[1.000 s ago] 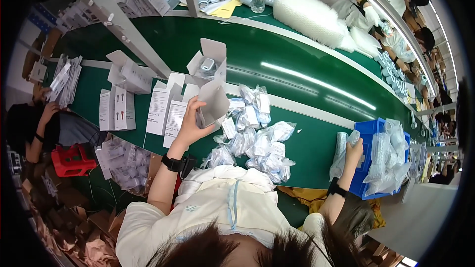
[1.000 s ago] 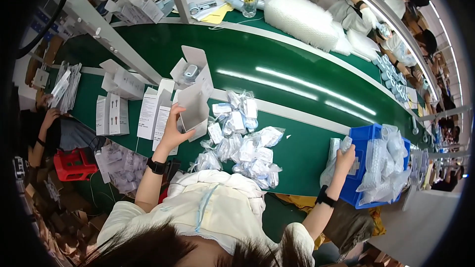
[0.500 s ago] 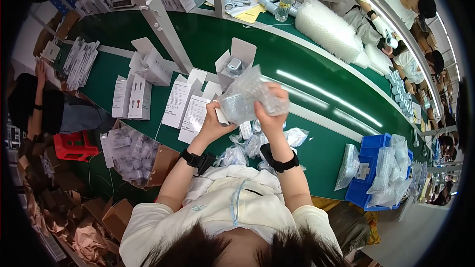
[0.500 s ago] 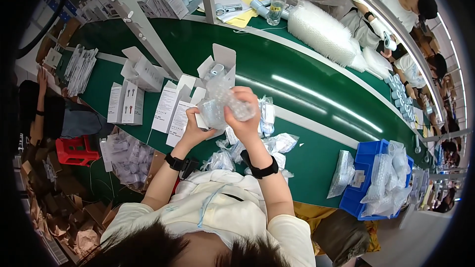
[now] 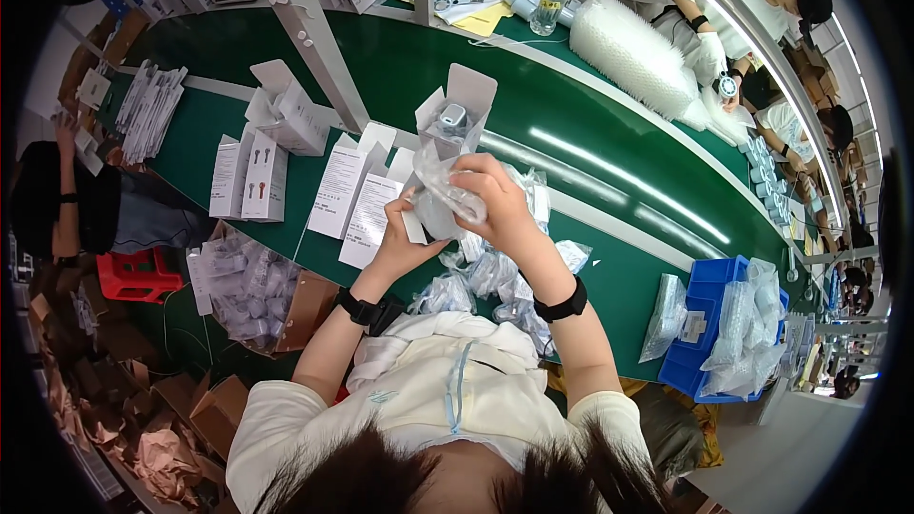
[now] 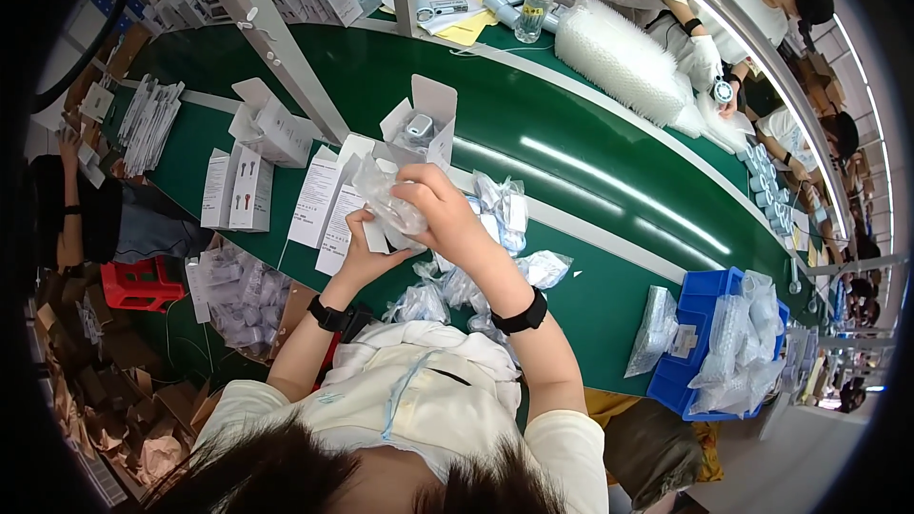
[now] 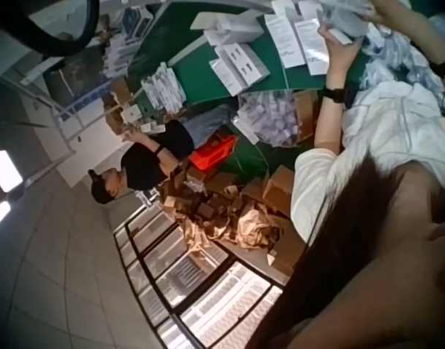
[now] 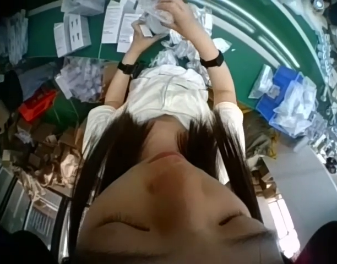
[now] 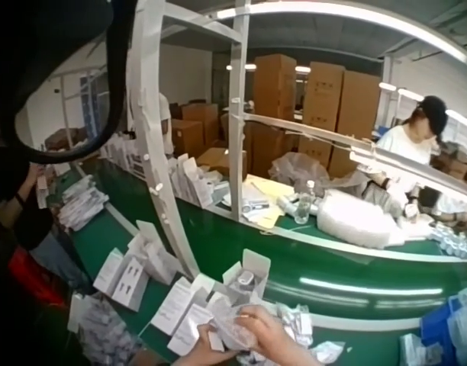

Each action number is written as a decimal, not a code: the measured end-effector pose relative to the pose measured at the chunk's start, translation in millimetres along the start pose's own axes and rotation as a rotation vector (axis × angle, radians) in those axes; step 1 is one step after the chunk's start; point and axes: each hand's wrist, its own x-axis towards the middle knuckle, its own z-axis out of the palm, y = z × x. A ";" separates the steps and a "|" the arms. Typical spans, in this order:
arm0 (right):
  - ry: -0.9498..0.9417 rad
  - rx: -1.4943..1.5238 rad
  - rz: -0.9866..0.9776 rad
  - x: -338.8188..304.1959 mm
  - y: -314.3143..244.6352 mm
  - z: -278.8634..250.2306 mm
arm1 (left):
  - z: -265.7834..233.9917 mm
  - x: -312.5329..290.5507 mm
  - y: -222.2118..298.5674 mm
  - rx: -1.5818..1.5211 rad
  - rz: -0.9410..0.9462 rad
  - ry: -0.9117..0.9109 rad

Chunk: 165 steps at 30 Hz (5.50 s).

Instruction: The person packages electronic devices by hand, placing a device, a charging cable, and a manual into a white box. They then set the box aside on the table and repeat the process with more boxes.

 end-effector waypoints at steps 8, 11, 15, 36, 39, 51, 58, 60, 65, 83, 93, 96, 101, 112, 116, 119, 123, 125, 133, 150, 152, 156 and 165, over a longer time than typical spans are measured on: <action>-0.001 -0.572 0.096 -19.4 -10.5 34.8 | 1.3 9.3 13.3 0.080 -0.238 -0.066; -0.019 -0.590 0.047 -41.7 1.8 23.7 | -10.4 4.0 -0.9 0.074 -0.136 -0.053; 0.365 -0.474 0.461 -84.8 84.1 -11.8 | -28.6 -3.1 -1.9 0.051 0.099 -0.083; 0.131 0.010 0.004 -46.4 5.6 51.7 | -49.9 28.6 42.9 0.126 -0.280 0.083; -0.181 -0.120 -0.104 -44.7 15.4 60.1 | -52.4 26.8 32.9 0.083 -0.276 0.093; 0.170 0.080 0.373 -101.9 67.1 89.1 | -86.9 41.1 -29.2 0.593 -0.443 0.173; -0.073 0.303 0.677 -94.0 84.0 113.7 | -110.5 1.7 -58.2 0.772 -0.604 -0.107; 0.017 0.483 0.771 -93.9 86.0 116.7 | -114.4 -18.8 -52.2 0.789 -0.555 -0.100; 0.112 0.461 0.632 -38.6 90.6 143.9 | -121.5 -68.9 -28.6 0.767 -0.704 0.050; 0.394 -0.288 0.367 -66.4 83.9 102.1 | -157.7 -88.2 -60.5 0.564 -0.668 0.296; 0.384 0.152 0.686 -24.3 143.5 85.5 | -158.4 -94.2 -77.4 0.123 -0.744 0.118; 0.281 0.230 0.593 -34.0 134.3 117.8 | -148.6 -103.3 -85.3 0.091 -0.697 0.168; 0.303 -0.079 0.530 -12.3 117.2 137.9 | -134.4 -81.1 -73.3 0.135 -0.668 0.107; 0.099 0.019 0.708 -106.2 78.9 128.5 | -83.1 -59.1 -5.1 0.827 -0.196 -0.100; -0.191 0.159 0.856 -126.9 74.7 139.4 | -64.8 -65.2 -13.3 0.795 -0.196 -0.246; -0.214 0.419 0.880 -131.0 73.4 152.8 | -52.7 -66.9 -9.8 0.752 -0.146 -0.283; -0.047 0.737 0.953 -125.2 45.3 146.7 | -38.3 -75.8 -6.6 0.553 0.009 -0.167; 0.045 0.827 0.982 -115.8 26.0 132.2 | -31.8 -78.2 -5.3 0.221 0.110 0.128; -0.112 0.809 0.745 -102.6 7.0 32.5 | -34.5 -37.7 42.2 -0.511 -0.313 0.172; 0.403 -0.847 1.269 -166.9 279.4 -250.8 | 13.8 13.0 41.0 0.095 -0.072 -0.838; 0.376 -0.691 1.339 -169.2 295.7 -253.2 | 27.1 24.7 49.0 0.250 0.006 -0.805; 0.239 -0.730 1.420 -160.5 300.2 -238.8 | 62.6 42.7 69.4 0.432 0.143 -0.912; 1.182 0.325 0.842 -154.8 199.9 -225.6 | 56.6 50.9 66.6 0.329 0.185 -0.795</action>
